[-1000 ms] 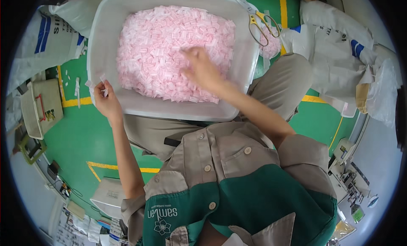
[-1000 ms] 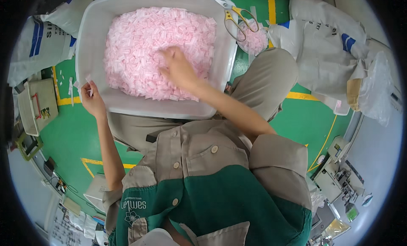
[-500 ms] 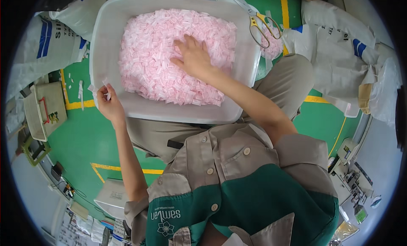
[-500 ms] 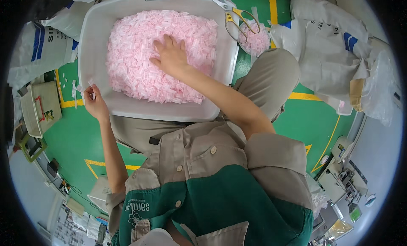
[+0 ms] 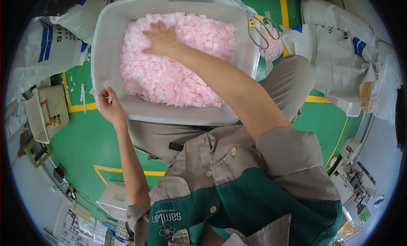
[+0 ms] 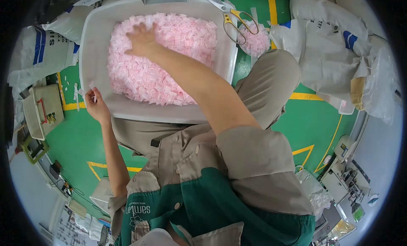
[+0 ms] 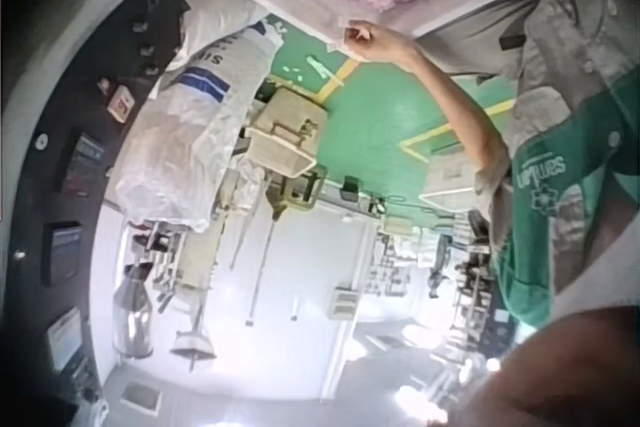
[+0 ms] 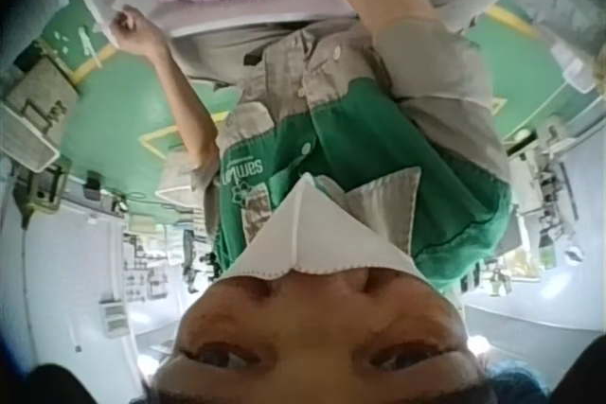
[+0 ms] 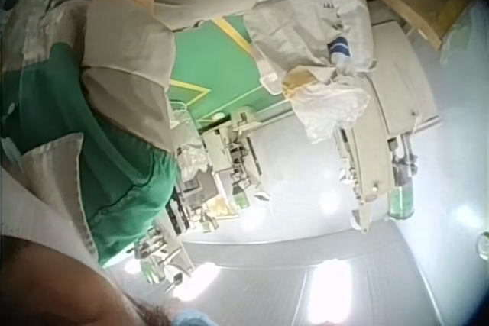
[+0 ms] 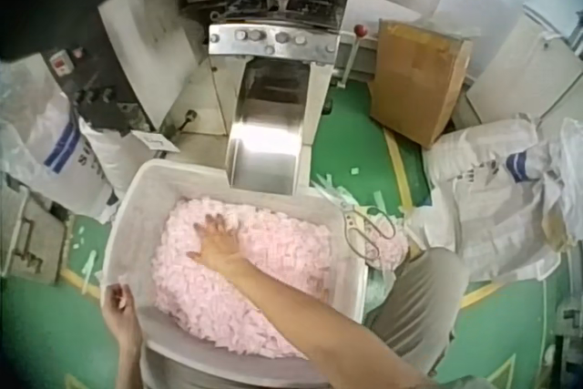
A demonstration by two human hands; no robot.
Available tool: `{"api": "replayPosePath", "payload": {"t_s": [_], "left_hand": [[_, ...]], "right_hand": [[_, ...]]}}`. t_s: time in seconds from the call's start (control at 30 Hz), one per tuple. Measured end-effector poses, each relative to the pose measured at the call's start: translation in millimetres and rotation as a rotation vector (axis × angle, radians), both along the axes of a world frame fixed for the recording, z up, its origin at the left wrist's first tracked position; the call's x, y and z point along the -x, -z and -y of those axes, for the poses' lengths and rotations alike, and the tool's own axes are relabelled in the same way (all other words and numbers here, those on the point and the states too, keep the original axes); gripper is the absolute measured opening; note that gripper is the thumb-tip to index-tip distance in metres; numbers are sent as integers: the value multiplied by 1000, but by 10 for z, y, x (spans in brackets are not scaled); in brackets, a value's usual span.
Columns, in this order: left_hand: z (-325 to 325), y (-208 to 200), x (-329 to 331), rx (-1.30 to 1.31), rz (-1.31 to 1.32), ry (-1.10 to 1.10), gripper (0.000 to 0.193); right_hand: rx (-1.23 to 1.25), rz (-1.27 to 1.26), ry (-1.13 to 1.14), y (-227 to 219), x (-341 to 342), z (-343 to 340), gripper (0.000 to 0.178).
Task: The person sorts small pink plastic components from a manufacturing machine bin by hand, then trims a sample component with scissors.
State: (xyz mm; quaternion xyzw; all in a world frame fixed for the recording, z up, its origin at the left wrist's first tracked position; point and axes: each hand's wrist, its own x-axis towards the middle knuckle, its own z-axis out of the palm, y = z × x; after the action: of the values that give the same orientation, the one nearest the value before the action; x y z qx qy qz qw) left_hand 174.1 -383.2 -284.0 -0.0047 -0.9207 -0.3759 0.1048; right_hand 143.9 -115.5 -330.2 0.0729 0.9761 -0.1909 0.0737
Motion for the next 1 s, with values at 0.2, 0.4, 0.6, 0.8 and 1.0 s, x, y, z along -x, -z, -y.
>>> {"api": "replayPosePath", "payload": {"t_s": [0.2,0.4,0.6,0.8,1.0], "left_hand": [[27,-4,-27,-11,14,5,24],[57,-26,8,-32,-3,22,23],[-75,-5,13,-28,21,16,22],[108,-50,-45,-7,42,-19,21],[-54,-108,-4,2,36,3,21]], "right_hand": [[216,-126,-341,-4,-566,317,58],[-83,-514,358,161,-641,-651,26],[-158,-374,363,204,-763,-1164,18],[53,-860,258,-867,-1148,-1103,13],[-368,-650,648,-1099,-1814,-2297,19]]}}
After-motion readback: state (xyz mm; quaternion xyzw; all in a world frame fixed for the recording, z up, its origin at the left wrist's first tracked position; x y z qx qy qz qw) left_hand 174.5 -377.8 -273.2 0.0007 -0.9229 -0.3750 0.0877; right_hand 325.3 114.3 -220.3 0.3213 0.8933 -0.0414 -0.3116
